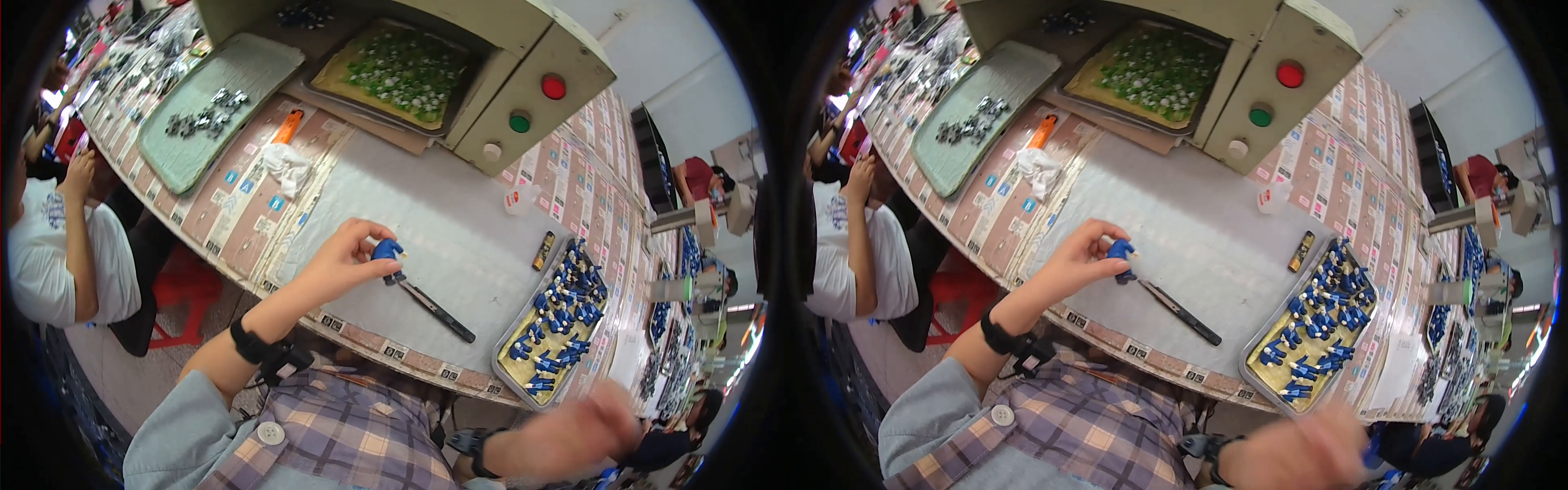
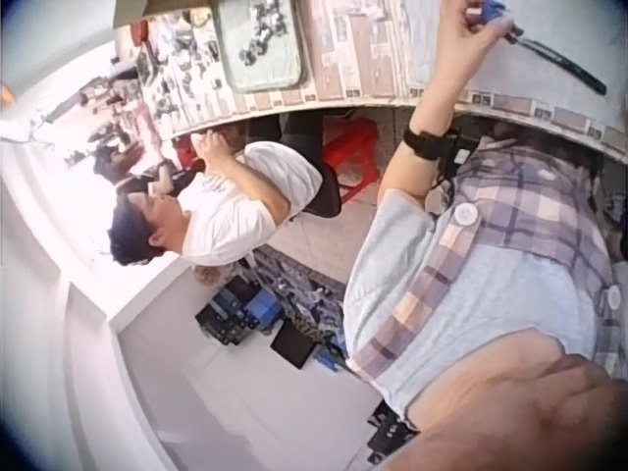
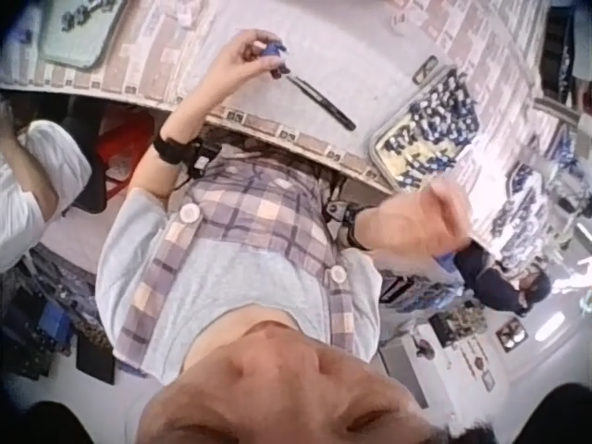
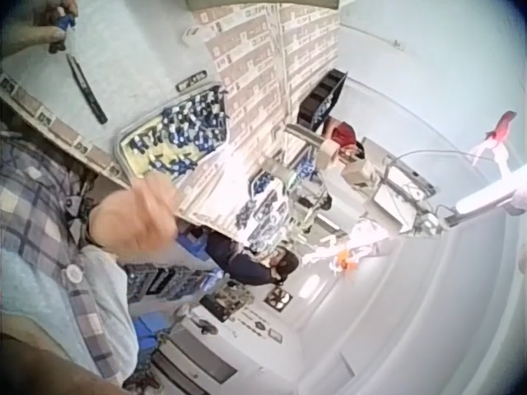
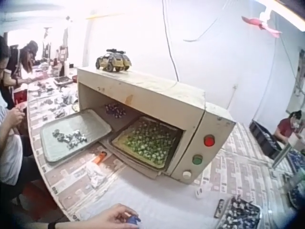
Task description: Assembling and inspecting small plastic components at a factory workbench using glue and tweezers.
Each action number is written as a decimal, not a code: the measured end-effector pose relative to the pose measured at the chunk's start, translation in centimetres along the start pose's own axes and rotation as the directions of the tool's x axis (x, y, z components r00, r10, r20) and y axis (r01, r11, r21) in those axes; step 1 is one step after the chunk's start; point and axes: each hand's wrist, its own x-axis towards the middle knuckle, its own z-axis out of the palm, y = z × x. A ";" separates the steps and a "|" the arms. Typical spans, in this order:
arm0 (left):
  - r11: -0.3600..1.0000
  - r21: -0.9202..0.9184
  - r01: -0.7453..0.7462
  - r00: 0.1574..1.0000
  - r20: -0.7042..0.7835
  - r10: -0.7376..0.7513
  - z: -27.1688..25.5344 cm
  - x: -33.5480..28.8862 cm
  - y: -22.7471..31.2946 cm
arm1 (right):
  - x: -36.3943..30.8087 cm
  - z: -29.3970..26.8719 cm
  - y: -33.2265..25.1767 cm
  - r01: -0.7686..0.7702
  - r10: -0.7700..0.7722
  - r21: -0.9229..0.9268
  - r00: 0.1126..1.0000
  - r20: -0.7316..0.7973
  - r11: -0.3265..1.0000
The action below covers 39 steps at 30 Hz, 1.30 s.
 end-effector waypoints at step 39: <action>0.912 -0.139 -0.385 0.890 0.206 0.407 3.3 -4.2 1.6 | -7.2 2.3 1.0 -0.581 0.292 0.053 0.484 0.825 0.812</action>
